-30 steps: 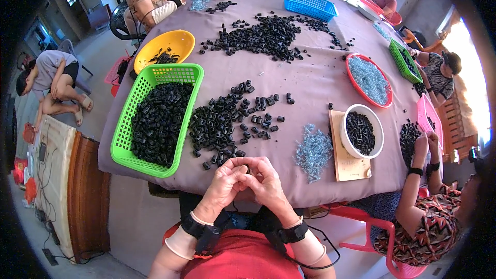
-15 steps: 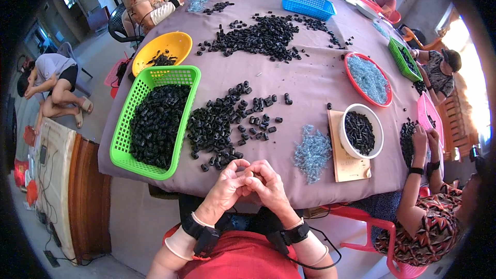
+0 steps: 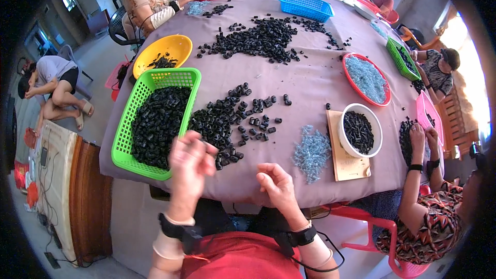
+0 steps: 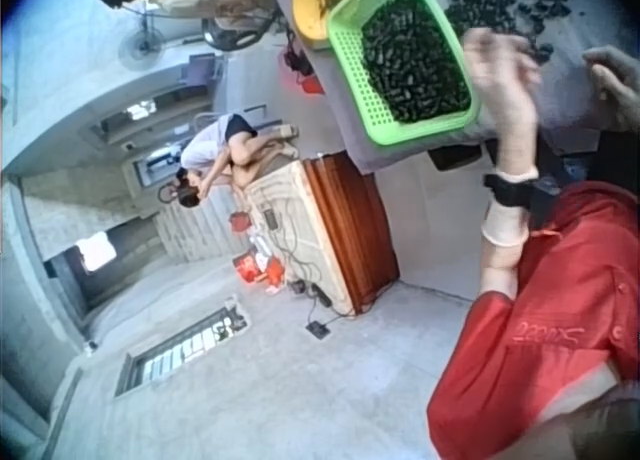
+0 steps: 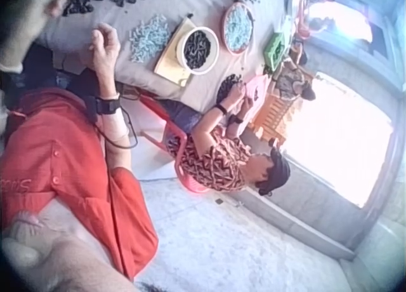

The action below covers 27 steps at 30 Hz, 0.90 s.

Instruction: Assembling small metal components into black plastic shoe parts at a communal manufacturing table.

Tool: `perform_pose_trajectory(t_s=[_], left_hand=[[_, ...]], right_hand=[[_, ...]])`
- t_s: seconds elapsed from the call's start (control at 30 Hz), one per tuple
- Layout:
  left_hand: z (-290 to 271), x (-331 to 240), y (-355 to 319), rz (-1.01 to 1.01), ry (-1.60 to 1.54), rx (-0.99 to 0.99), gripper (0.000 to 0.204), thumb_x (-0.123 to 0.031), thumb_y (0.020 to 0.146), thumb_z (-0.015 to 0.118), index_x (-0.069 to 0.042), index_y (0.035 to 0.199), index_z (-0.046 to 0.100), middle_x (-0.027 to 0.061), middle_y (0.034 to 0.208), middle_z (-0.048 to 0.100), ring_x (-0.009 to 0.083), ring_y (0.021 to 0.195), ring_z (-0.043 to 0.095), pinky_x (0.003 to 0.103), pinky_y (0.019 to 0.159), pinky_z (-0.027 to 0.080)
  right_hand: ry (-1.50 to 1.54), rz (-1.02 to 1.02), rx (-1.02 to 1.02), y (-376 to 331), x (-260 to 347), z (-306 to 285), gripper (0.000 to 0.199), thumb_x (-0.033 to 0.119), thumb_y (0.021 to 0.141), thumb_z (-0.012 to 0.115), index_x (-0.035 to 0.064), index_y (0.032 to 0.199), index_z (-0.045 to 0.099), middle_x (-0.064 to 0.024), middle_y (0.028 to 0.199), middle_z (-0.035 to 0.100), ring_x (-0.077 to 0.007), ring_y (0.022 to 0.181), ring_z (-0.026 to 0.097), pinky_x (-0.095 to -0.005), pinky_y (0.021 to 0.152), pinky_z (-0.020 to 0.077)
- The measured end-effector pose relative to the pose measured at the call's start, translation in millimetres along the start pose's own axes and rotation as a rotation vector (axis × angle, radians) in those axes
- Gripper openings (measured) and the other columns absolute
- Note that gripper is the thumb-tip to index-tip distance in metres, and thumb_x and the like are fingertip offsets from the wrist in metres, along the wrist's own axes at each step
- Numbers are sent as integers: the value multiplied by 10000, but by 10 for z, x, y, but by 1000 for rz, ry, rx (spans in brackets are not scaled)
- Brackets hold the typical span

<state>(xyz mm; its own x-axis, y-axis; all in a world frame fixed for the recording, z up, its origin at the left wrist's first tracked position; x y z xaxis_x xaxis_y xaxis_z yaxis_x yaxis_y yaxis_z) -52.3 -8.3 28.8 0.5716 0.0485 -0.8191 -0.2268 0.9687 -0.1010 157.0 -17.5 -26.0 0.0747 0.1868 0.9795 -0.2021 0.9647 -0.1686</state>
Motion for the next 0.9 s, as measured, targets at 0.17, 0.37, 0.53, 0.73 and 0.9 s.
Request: perform_pose_trajectory(t_s=[0.17,0.37,0.53,0.73,0.9], left_hand=[[-206,-726,250,189,133,-317,501,-181,912,529,-83,1323,260,159,824,626,115,469,555,208,372,413],[-54,55,138,72,666,12,76,-76,829,615,-46,898,622,17,721,626,45,509,521,201,414,393],[246,369,46,405,1270,148,117,-47,732,664,-46,827,596,83,787,560,242,682,581,339,595,476],[238,511,76,418,1454,233,203,-61,715,666,-35,865,531,117,832,536,303,796,563,389,682,464],[251,514,61,558,1417,293,122,-24,762,614,-33,849,529,113,800,535,294,758,563,377,656,463]], right_hand=[[-46,-56,-120,35,21,-217,140,85,869,583,-2,978,595,17,690,546,-44,542,489,-181,504,402],[-189,-29,-124,-9,88,-147,91,65,862,576,13,930,608,23,644,528,-39,530,484,-185,475,392],[-388,-54,-96,-91,134,-157,64,44,839,584,10,884,614,4,617,508,-50,523,467,-210,470,378],[-487,-150,-115,-120,169,-184,41,27,800,605,8,837,610,-70,658,526,-133,589,512,-270,530,405],[-782,-399,-242,-53,370,-323,36,33,789,596,31,825,593,-108,717,533,-253,635,551,-320,558,434]])
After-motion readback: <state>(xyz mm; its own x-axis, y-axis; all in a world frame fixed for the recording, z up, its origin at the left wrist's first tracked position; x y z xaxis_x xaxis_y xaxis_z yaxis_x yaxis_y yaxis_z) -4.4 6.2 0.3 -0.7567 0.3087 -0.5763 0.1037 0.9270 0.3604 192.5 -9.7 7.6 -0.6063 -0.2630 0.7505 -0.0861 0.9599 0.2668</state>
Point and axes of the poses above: each hand's wrist, its own y-axis towards the middle knuckle, its own z-axis out of the palm, x = y × z, the point moved 4 cm from there along y, towards the middle knuckle
